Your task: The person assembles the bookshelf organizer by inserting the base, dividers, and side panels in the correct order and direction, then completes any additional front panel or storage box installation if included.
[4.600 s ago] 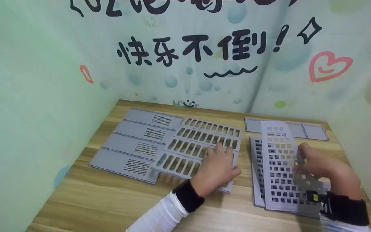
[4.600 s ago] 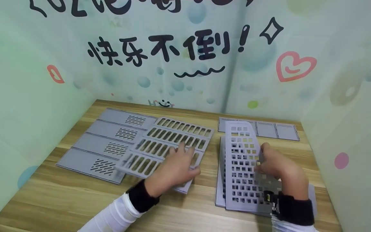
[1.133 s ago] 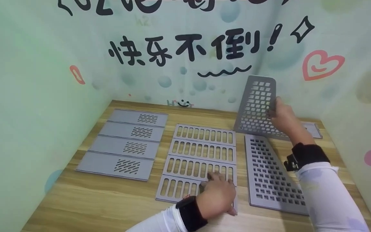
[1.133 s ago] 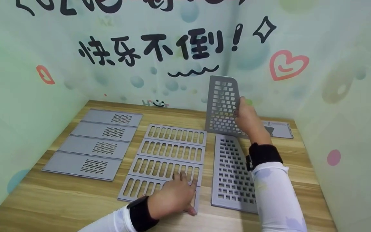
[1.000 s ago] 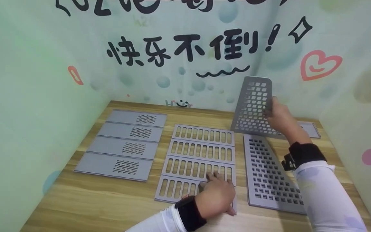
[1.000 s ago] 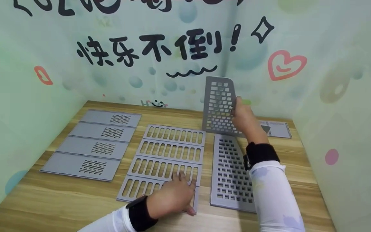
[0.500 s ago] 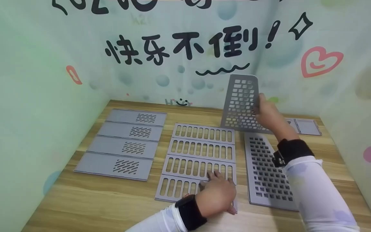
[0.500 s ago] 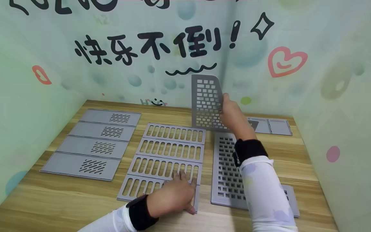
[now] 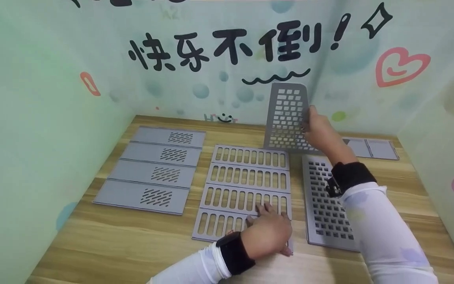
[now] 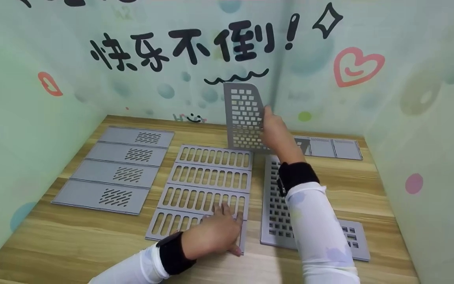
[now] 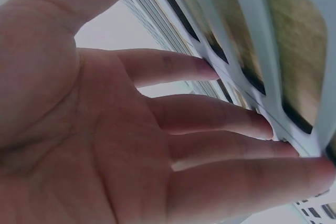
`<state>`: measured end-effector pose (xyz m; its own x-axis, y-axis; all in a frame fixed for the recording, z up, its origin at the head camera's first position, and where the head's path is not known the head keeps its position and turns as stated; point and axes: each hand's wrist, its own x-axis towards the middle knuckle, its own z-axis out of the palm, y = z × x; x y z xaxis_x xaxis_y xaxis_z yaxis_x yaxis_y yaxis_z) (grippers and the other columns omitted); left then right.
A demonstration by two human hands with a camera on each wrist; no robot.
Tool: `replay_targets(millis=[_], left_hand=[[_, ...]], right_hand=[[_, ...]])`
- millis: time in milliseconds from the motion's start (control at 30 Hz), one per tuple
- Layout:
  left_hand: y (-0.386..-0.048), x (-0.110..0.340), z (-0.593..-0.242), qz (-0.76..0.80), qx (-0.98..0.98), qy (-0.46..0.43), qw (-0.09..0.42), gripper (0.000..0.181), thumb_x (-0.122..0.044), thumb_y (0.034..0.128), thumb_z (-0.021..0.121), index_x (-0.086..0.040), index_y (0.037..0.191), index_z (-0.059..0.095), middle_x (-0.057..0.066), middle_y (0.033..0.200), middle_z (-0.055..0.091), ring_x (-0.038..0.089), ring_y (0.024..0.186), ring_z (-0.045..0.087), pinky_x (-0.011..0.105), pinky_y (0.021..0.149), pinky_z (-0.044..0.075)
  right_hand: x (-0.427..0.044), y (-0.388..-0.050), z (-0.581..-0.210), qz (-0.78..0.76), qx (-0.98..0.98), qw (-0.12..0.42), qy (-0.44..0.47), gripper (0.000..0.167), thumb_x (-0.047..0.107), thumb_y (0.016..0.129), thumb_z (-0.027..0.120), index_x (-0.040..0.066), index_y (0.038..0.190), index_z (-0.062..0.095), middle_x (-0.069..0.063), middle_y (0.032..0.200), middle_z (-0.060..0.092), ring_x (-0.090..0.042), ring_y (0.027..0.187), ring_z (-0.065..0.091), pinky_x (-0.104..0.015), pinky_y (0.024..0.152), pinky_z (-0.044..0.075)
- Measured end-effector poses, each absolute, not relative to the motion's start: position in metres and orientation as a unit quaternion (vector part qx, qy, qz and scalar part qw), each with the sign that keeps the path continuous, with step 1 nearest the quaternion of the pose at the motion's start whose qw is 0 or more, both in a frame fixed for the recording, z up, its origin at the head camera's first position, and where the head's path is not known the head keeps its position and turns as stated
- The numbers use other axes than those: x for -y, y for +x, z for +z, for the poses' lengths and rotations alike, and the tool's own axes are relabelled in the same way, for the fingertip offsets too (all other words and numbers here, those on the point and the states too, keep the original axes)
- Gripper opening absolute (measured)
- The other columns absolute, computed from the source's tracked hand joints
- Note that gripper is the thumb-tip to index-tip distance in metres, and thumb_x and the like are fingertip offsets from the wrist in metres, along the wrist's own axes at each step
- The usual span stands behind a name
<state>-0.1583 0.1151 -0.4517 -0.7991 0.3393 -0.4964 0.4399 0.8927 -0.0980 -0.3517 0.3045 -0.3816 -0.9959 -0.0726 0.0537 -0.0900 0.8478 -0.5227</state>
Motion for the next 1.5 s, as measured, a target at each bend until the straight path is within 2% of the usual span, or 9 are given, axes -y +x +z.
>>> replay_targets(millis=[233, 433, 567, 667, 767, 900, 1167, 1267, 1500], left_hand=[[-0.166, -0.124, -0.447, -0.075, -0.945, 0.172, 0.269, 0.119, -0.07, 0.073, 0.086, -0.039, 0.169, 0.024, 0.017, 0.179, 0.013, 0.043, 0.166, 0.015, 0.064, 0.122, 0.042], [-0.168, -0.124, -0.444, -0.065, -0.947, 0.161, 0.271, 0.123, -0.066, 0.0709, 0.089, -0.039, 0.17, 0.021, 0.018, 0.179, 0.01, 0.044, 0.166, 0.013, 0.065, 0.123, 0.039], [-0.168, -0.123, -0.443, -0.064, -0.948, 0.161, 0.268, 0.123, -0.066, 0.0709, 0.088, -0.039, 0.17, 0.021, 0.018, 0.179, 0.009, 0.044, 0.166, 0.012, 0.066, 0.124, 0.038], [-0.169, -0.124, -0.441, -0.064, -0.946, 0.16, 0.273, 0.122, -0.065, 0.0708, 0.088, -0.041, 0.17, 0.02, 0.018, 0.18, 0.007, 0.044, 0.166, 0.01, 0.066, 0.125, 0.036], [-0.169, -0.124, -0.442, -0.065, -0.945, 0.159, 0.278, 0.122, -0.064, 0.0715, 0.088, -0.041, 0.17, 0.02, 0.018, 0.179, 0.006, 0.045, 0.166, 0.01, 0.066, 0.125, 0.035], [-0.166, -0.123, -0.445, -0.072, -0.944, 0.169, 0.275, 0.118, -0.067, 0.0744, 0.085, -0.039, 0.17, 0.021, 0.019, 0.179, 0.009, 0.045, 0.165, 0.014, 0.066, 0.123, 0.038], [-0.161, -0.122, -0.45, -0.079, -0.942, 0.185, 0.267, 0.111, -0.071, 0.079, 0.08, -0.037, 0.169, 0.025, 0.019, 0.179, 0.013, 0.045, 0.165, 0.018, 0.066, 0.12, 0.043], [-0.16, -0.12, -0.452, -0.074, -0.943, 0.188, 0.263, 0.11, -0.071, 0.0794, 0.08, -0.037, 0.169, 0.026, 0.02, 0.178, 0.014, 0.046, 0.164, 0.019, 0.066, 0.119, 0.044], [-0.157, -0.115, -0.453, -0.055, -0.943, 0.187, 0.268, 0.111, -0.068, 0.079, 0.082, -0.034, 0.169, 0.027, 0.022, 0.178, 0.014, 0.047, 0.164, 0.018, 0.067, 0.121, 0.04]], right_hand=[[-0.299, -0.356, -0.371, 0.251, 0.967, 0.002, 0.037, 0.078, -0.006, 0.098, 0.051, -0.007, 0.164, 0.009, -0.044, 0.141, 0.052, -0.057, 0.141, 0.048, -0.065, 0.119, 0.043], [-0.299, -0.359, -0.367, 0.268, 0.963, -0.027, 0.017, 0.083, -0.01, 0.097, 0.052, -0.004, 0.167, 0.008, -0.041, 0.157, 0.041, -0.053, 0.152, 0.038, -0.062, 0.128, 0.033], [-0.308, -0.357, -0.37, 0.278, 0.959, -0.049, 0.022, 0.074, -0.008, 0.1, 0.052, -0.005, 0.166, 0.019, -0.037, 0.163, 0.037, -0.051, 0.156, 0.033, -0.062, 0.131, 0.028], [-0.321, -0.355, -0.377, 0.254, 0.965, -0.043, 0.038, 0.056, -0.006, 0.101, 0.054, -0.009, 0.155, 0.04, -0.036, 0.154, 0.048, -0.052, 0.148, 0.044, -0.064, 0.127, 0.035], [-0.335, -0.352, -0.385, 0.211, 0.976, -0.042, 0.034, 0.049, -0.004, 0.098, 0.055, -0.009, 0.146, 0.051, -0.036, 0.148, 0.054, -0.054, 0.142, 0.048, -0.072, 0.126, 0.028], [-0.347, -0.349, -0.396, 0.18, 0.982, -0.053, 0.017, 0.05, -0.003, 0.098, 0.055, -0.007, 0.148, 0.051, -0.035, 0.148, 0.055, -0.055, 0.141, 0.048, -0.075, 0.124, 0.025], [-0.346, -0.344, -0.409, 0.166, 0.985, -0.024, 0.038, 0.046, -0.008, 0.1, 0.052, -0.002, 0.145, 0.056, -0.034, 0.141, 0.062, -0.053, 0.131, 0.058, -0.067, 0.111, 0.048], [-0.342, -0.345, -0.412, 0.162, 0.985, 0.0, 0.052, 0.039, -0.006, 0.103, 0.05, -0.002, 0.141, 0.06, -0.033, 0.137, 0.065, -0.051, 0.128, 0.061, -0.065, 0.108, 0.051], [-0.331, -0.345, -0.42, 0.173, 0.984, 0.005, 0.045, 0.045, -0.011, 0.098, 0.053, -0.002, 0.141, 0.061, -0.033, 0.137, 0.065, -0.052, 0.128, 0.061, -0.065, 0.111, 0.05]])
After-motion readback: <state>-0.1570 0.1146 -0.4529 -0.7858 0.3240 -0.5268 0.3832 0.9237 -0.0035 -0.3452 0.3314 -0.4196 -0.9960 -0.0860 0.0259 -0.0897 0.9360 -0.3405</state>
